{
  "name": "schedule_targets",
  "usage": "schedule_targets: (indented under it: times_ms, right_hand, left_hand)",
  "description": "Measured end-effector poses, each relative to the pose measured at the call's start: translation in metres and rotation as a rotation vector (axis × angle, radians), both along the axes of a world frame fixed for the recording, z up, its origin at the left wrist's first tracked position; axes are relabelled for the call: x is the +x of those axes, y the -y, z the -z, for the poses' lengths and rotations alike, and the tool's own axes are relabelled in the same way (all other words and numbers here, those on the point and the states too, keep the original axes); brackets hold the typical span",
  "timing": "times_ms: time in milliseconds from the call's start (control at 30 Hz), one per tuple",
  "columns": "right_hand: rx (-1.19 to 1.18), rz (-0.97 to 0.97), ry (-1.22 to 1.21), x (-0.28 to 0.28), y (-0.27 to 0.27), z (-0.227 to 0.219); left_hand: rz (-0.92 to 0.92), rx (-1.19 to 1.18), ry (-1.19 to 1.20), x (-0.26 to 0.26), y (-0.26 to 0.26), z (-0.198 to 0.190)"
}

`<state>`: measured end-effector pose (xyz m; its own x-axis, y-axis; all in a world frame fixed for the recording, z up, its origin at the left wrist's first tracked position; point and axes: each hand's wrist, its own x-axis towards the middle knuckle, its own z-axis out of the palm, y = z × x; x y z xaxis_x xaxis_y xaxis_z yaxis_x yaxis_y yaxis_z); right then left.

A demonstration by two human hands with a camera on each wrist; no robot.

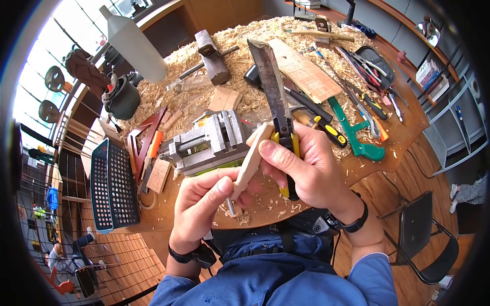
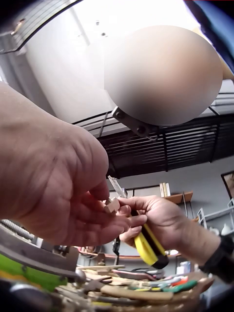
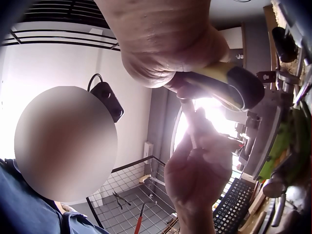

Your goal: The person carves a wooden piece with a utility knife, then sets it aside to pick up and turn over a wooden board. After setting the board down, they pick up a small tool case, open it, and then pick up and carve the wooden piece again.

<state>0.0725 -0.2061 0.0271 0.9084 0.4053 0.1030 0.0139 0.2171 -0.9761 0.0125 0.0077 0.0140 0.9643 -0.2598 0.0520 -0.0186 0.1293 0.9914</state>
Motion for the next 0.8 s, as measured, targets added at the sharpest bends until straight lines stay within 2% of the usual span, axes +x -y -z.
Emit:
schedule_targets:
  times_ms: [67, 300, 367, 700, 800]
  right_hand:
    - [0.007, -0.021, 0.021, 0.000, 0.000, 0.001]
    - [-0.021, 0.024, 0.046, -0.001, -0.004, 0.002]
    - [-0.039, 0.014, 0.047, -0.002, -0.004, 0.002]
    - [-0.072, 0.027, 0.034, -0.001, -0.005, -0.001]
    - [-0.111, 0.012, 0.038, 0.001, -0.002, 0.000]
  left_hand:
    - [0.058, -0.231, -0.206, -0.001, 0.000, -0.001]
    - [0.056, -0.275, -0.179, 0.003, 0.005, 0.004]
    - [0.116, -0.312, -0.190, 0.004, 0.003, 0.003]
    - [0.114, -0.262, -0.203, 0.004, 0.007, 0.003]
    - [0.004, -0.212, -0.101, 0.001, 0.015, 0.007]
